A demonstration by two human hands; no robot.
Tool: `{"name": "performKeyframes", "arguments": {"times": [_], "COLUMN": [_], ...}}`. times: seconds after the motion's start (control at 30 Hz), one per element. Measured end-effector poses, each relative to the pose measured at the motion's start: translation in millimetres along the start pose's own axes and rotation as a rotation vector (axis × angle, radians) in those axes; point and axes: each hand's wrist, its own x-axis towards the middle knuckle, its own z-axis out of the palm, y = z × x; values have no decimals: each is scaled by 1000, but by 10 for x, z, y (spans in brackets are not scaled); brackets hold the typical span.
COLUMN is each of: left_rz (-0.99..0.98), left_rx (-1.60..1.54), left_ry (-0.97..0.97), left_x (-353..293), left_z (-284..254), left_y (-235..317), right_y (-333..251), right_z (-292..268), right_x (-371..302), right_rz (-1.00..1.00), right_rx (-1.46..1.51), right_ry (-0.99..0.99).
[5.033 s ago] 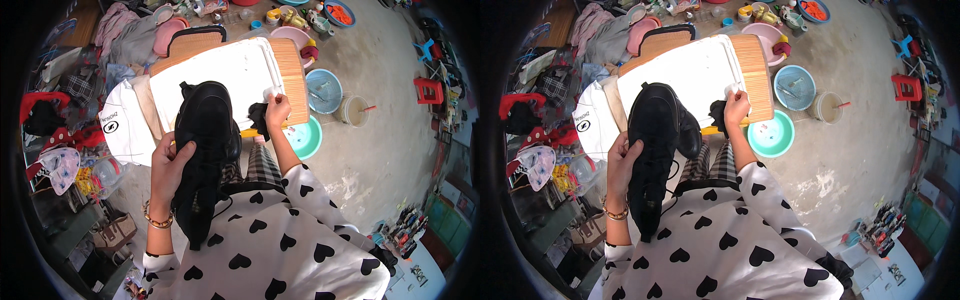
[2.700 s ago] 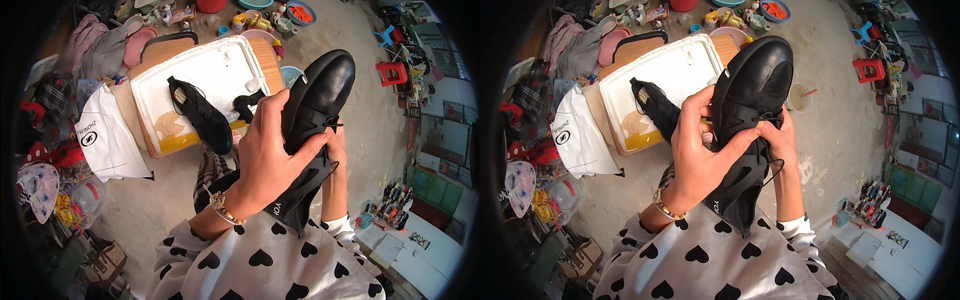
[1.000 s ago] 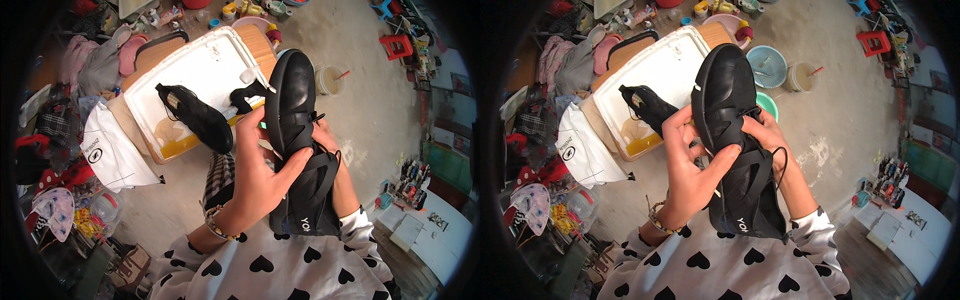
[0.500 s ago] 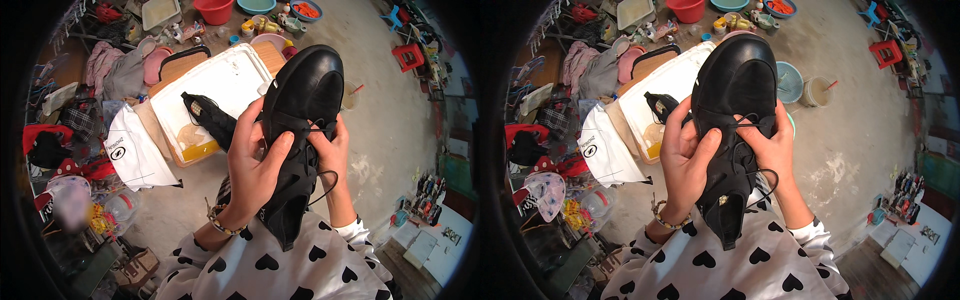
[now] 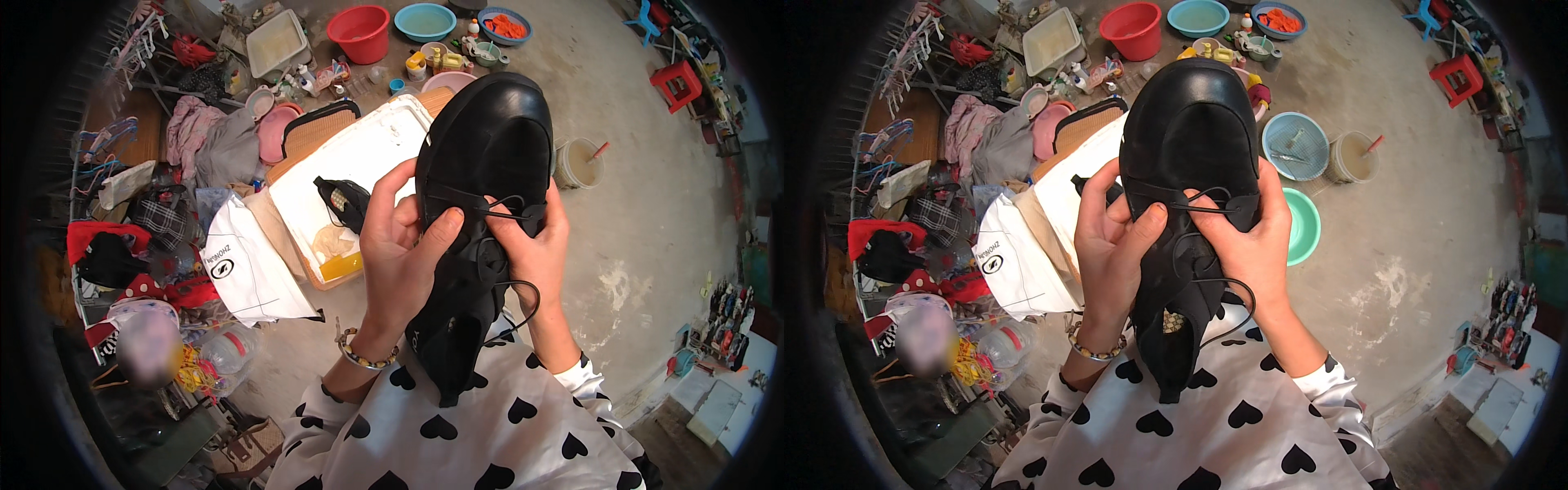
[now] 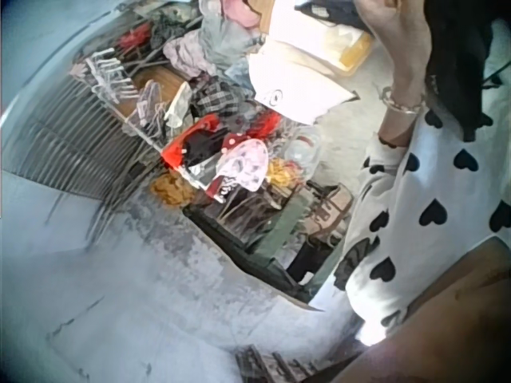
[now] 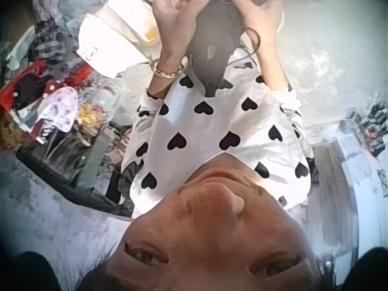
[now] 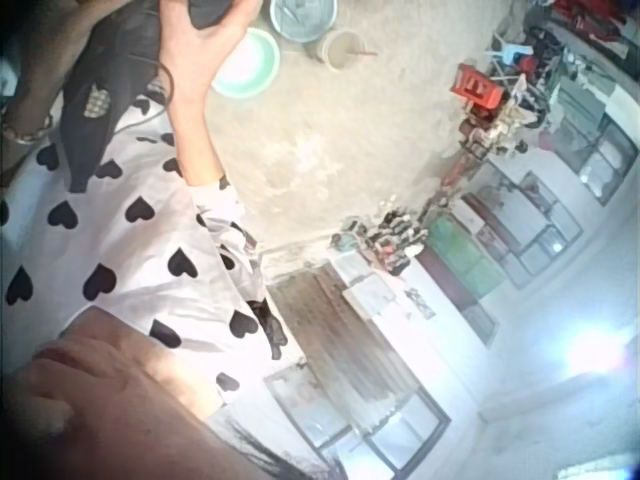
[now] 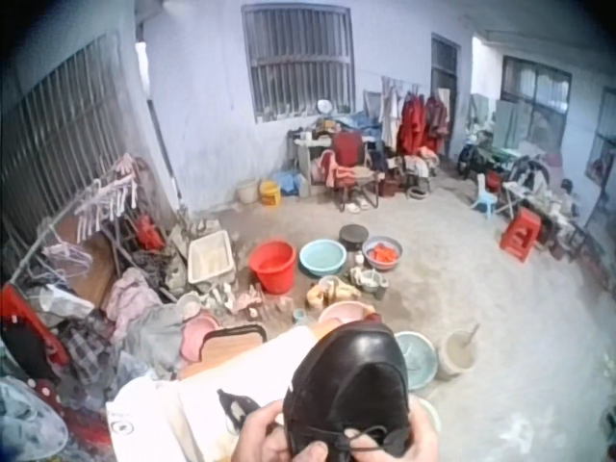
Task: The person applies glue from a small white bottle to the side and inner rim of a black shoe, then presses the edges together to bond them.
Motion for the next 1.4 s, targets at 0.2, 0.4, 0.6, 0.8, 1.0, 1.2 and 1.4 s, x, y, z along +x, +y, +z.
{"name": "performKeyframes", "arguments": {"times": [0.2,0.4,0.6,0.8,1.0,1.2,1.4], "left_rz": [36,143,193,253,323,345,408], "left_rx": [44,109,147,164,197,192,112], "left_ry": [-17,-27,-29,-41,-69,-113,-34], "left_x": [57,111,118,88,69,30,5], "left_z": [102,209,291,346,369,418,487], "left_y": [119,208,282,342,359,423,424], "right_y": [-18,-139,-210,-286,-370,-441,-437], "right_z": [-33,-33,-47,-52,-62,-56,-51], "right_x": [72,177,233,233,214,214,205], "right_rz": [-52,-129,-203,-247,-283,-291,-301], "right_rx": [48,64,62,88,103,140,164], "right_ry": [-6,-18,-20,-33,-53,-63,-80]}}
